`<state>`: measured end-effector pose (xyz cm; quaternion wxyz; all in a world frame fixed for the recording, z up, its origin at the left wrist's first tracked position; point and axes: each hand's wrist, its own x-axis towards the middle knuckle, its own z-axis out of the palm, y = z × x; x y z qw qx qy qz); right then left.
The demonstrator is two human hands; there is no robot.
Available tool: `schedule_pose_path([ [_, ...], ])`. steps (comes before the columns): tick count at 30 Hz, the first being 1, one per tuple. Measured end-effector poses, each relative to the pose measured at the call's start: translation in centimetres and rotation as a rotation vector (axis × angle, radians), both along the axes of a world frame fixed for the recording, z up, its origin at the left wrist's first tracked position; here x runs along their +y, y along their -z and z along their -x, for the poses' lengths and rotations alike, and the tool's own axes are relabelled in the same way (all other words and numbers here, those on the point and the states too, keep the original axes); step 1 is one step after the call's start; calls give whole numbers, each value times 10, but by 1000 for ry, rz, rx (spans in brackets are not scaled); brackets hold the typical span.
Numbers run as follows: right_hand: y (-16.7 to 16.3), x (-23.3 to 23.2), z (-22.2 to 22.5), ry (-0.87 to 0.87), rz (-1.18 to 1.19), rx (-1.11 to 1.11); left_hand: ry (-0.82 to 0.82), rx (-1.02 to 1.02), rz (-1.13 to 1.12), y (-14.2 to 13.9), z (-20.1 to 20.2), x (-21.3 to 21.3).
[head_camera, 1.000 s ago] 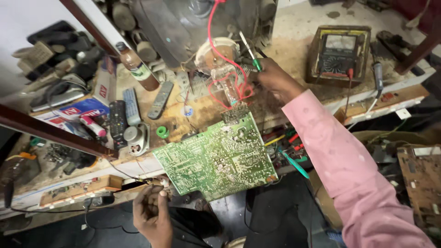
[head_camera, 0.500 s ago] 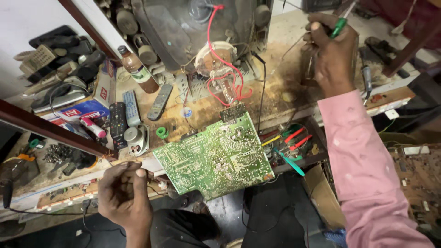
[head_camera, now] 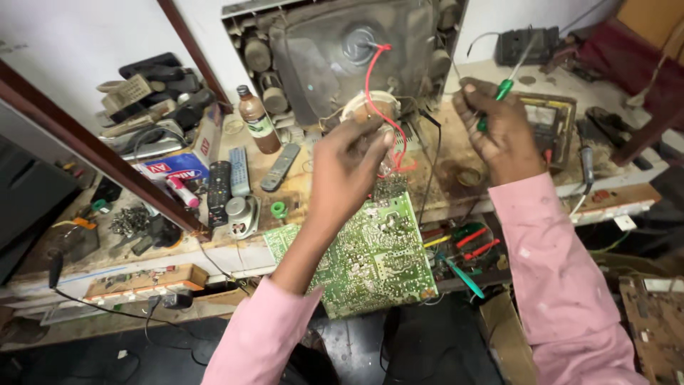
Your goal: The person sits on the floor and works on a green circuit board, using a soldering iron to apply heat to specific points. They then use a multimeter to test connections on the board and a nearby CRT monitor assembly.
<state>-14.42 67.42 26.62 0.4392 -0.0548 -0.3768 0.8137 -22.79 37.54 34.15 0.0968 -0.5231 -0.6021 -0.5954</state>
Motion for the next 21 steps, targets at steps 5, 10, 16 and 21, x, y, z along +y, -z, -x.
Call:
schedule_pose_path([
  [5,-23,-33,21,0,-65,-99,-135,-116,27,-9,25,51],
  [10,-28,-63,29,-8,-151,-196,-41,-141,-117,6,36,67],
  [16,-29,-57,21,347,-575,-500,-137,-105,-73,3,101,54],
  [21,-26,-32,5,650,-1031,-798,-323,447,92,-6,151,73],
])
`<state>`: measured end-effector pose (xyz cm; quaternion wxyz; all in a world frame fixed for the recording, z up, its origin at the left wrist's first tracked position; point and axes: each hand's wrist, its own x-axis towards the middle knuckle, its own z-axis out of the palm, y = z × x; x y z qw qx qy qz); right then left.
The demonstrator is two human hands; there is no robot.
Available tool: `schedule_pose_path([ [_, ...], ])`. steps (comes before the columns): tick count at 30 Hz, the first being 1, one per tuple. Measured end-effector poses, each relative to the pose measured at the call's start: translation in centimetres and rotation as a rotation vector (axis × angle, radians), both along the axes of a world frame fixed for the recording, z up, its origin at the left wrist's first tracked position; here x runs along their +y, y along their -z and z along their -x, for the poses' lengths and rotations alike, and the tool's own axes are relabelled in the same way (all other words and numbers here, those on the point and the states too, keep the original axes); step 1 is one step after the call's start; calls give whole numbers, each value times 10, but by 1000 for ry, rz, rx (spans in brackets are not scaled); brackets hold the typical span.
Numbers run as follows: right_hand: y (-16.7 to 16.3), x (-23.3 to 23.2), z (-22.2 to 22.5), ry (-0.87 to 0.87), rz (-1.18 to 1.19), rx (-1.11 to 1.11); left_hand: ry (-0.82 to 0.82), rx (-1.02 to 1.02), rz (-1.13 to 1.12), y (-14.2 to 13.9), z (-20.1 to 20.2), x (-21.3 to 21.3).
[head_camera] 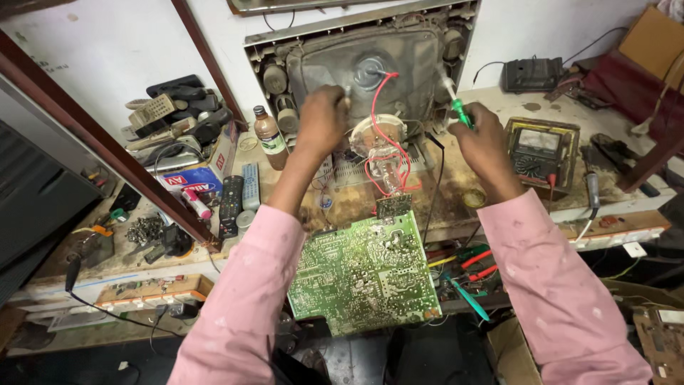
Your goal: The person sits on the floor and works on a green circuit board, using a soldering iron to apply heat to specific points. They then use a multimeter to test connections on the board and a nearby CRT monitor assembly.
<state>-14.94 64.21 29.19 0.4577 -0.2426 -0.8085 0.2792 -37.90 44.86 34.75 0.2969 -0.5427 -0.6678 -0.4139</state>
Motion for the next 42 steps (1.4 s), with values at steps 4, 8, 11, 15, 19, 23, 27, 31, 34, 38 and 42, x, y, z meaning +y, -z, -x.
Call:
schedule_pose_path([
  [4,10,7,-2,-98,-40,18,-82,-71,179,-2,6,29],
  [8,21,9,-2,-71,-73,0,-157,-51,257,-4,10,42],
  [11,28,11,-3,-90,-93,37,-202,-17,252,-3,13,44],
  [15,33,14,-1,-52,-147,-72,-224,-103,479,2,11,42],
  [19,37,10,7,-90,-117,-86,-164,-112,370,6,4,40],
  [23,37,3,18,-157,-37,-89,-183,-100,367,5,-2,39],
  [27,36,-2,24,-229,18,-15,-106,-98,350,5,-8,35],
  [31,31,-4,28,-266,-74,28,-71,-134,338,8,-14,33],
  [34,27,-6,33,-210,-213,80,-48,-73,319,7,-17,33],
  [38,23,-10,34,-164,-314,159,-87,-45,311,3,-17,34],
  [42,23,-13,34,-83,-366,253,-119,-60,346,2,-18,32],
])
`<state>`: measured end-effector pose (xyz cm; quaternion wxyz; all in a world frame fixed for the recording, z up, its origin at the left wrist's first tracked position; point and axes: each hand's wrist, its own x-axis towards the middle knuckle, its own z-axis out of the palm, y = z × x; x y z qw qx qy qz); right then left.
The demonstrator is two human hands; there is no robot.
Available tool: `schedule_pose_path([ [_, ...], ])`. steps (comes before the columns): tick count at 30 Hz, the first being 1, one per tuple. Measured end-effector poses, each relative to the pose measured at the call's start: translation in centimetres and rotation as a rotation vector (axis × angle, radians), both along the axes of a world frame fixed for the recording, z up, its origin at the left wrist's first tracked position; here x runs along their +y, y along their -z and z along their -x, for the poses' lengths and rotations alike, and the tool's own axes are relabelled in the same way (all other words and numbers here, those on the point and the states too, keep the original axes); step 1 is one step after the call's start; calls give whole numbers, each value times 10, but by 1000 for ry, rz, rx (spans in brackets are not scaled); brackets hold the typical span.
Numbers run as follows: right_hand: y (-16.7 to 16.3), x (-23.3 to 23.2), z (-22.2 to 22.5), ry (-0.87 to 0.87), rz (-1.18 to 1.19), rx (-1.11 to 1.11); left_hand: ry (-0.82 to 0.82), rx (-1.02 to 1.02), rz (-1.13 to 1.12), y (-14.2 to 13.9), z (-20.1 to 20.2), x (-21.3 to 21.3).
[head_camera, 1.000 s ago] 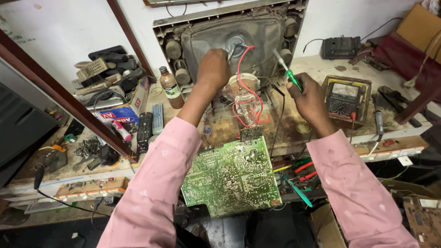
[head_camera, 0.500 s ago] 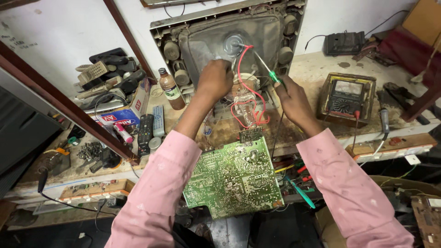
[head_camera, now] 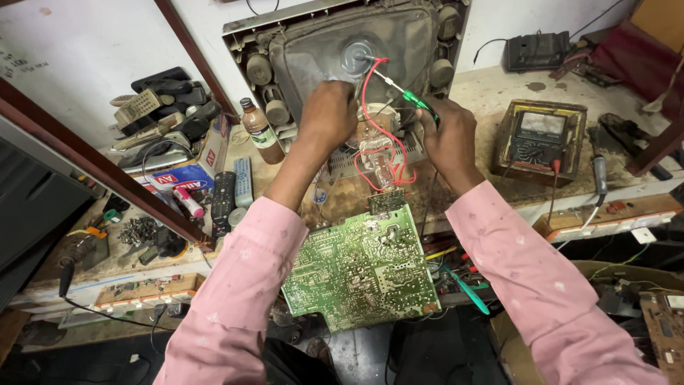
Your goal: The person sits on the floor and works on a green circuit board, using a soldering iron to apply heat to specific points. They then use a multimeter to test connections on the board and a nearby CRT monitor assembly.
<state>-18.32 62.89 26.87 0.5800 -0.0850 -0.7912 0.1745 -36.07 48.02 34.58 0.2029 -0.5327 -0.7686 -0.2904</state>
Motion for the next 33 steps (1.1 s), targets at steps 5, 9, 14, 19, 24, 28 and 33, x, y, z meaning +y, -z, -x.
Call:
schedule_pose_path([
  [5,2,2,3,-29,-4,-4,0,44,-9,0,-4,-1],
  [9,3,7,4,-105,64,-66,4,73,-29,-1,-5,-2],
  [14,4,10,5,-119,45,-68,-15,53,-36,-3,-6,-5],
  [19,1,14,8,-220,170,-120,-9,64,-32,-3,-7,-7],
  [24,-4,19,7,-207,25,-69,-32,74,-37,-5,-7,-8],
  [28,-4,20,8,-144,-29,-60,-38,78,-30,-6,-6,-9],
  [33,-3,18,15,-139,230,-290,-22,114,-67,-4,-3,-11],
])
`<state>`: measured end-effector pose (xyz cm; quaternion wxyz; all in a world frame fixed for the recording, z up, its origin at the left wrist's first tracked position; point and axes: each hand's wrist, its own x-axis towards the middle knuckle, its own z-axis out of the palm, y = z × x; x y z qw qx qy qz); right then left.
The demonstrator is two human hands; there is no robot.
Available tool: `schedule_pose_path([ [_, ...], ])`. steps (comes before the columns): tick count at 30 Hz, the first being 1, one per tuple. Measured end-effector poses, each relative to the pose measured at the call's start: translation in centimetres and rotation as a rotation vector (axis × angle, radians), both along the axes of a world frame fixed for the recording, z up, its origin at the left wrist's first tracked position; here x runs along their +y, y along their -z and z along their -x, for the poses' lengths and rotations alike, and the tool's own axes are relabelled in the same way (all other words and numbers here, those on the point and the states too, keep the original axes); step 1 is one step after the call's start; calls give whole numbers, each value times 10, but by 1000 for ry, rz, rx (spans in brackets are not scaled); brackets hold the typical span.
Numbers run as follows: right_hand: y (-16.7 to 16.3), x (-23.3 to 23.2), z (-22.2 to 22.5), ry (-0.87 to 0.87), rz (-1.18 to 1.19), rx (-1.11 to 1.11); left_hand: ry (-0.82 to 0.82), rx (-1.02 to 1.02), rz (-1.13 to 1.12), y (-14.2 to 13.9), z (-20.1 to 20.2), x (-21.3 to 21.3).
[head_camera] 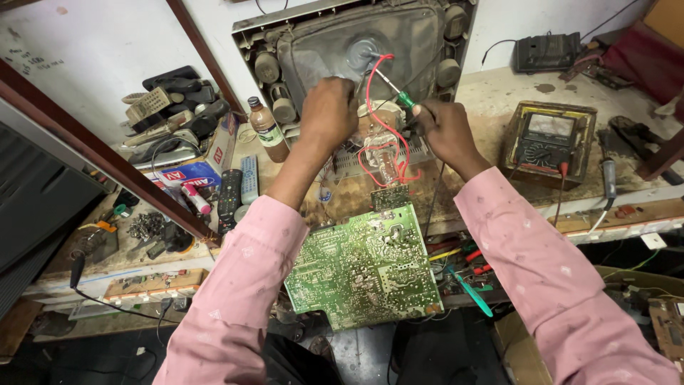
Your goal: The person sits on the floor and works on a green circuit board, using a soldering iron to apply heat to specific points. They then use a multimeter to test connections on the board and a nearby CRT monitor assembly.
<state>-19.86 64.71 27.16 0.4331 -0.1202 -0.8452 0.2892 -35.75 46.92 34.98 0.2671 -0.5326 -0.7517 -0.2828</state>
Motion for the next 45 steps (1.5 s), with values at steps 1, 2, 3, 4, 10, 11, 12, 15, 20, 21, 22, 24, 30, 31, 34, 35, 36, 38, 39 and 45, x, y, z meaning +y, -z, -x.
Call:
schedule_pose_path([
  [1,0,0,1,10,-17,-3,6,5,-12,1,0,-1],
  [2,-1,-1,3,21,-33,-7,13,9,-23,1,0,-1],
  [3,-1,-3,4,20,-72,51,20,12,-35,1,0,-2],
  [4,-3,-5,6,20,-112,110,8,-6,-17,1,-1,-2],
  [10,-21,-14,12,111,-455,272,-6,-41,11,-5,-1,-6],
  [11,-26,-14,12,134,-512,269,-1,-50,10,-5,-1,-8],
  [12,-31,-14,11,157,-535,247,3,-59,7,-5,1,-9],
  [15,-49,-16,10,203,-582,189,-19,-62,35,0,8,-10],
  [20,-74,-29,9,213,-581,111,-41,-53,-37,18,24,7],
  [21,-79,-31,9,230,-608,96,-30,-48,-64,21,28,13],
  [22,-84,-32,9,247,-637,81,-6,-94,-86,23,31,19],
  [24,-92,-32,9,261,-669,53,41,-182,-127,25,36,29],
  [30,-93,-24,7,233,-695,33,17,-585,-217,24,38,42],
  [31,-89,-22,6,218,-684,52,18,-581,-226,23,37,42],
  [34,-73,-16,3,208,-672,90,13,-529,-253,23,36,45],
  [35,-67,-14,3,211,-670,98,10,-490,-255,22,36,45],
  [36,-61,-11,3,227,-674,54,7,-454,-255,21,35,45],
  [38,-50,-6,6,262,-680,-32,12,-435,-237,20,35,43],
  [39,-45,-4,7,279,-689,-11,17,-422,-228,19,35,42],
  [45,-24,-5,21,360,-631,56,74,-413,-210,15,31,34],
])
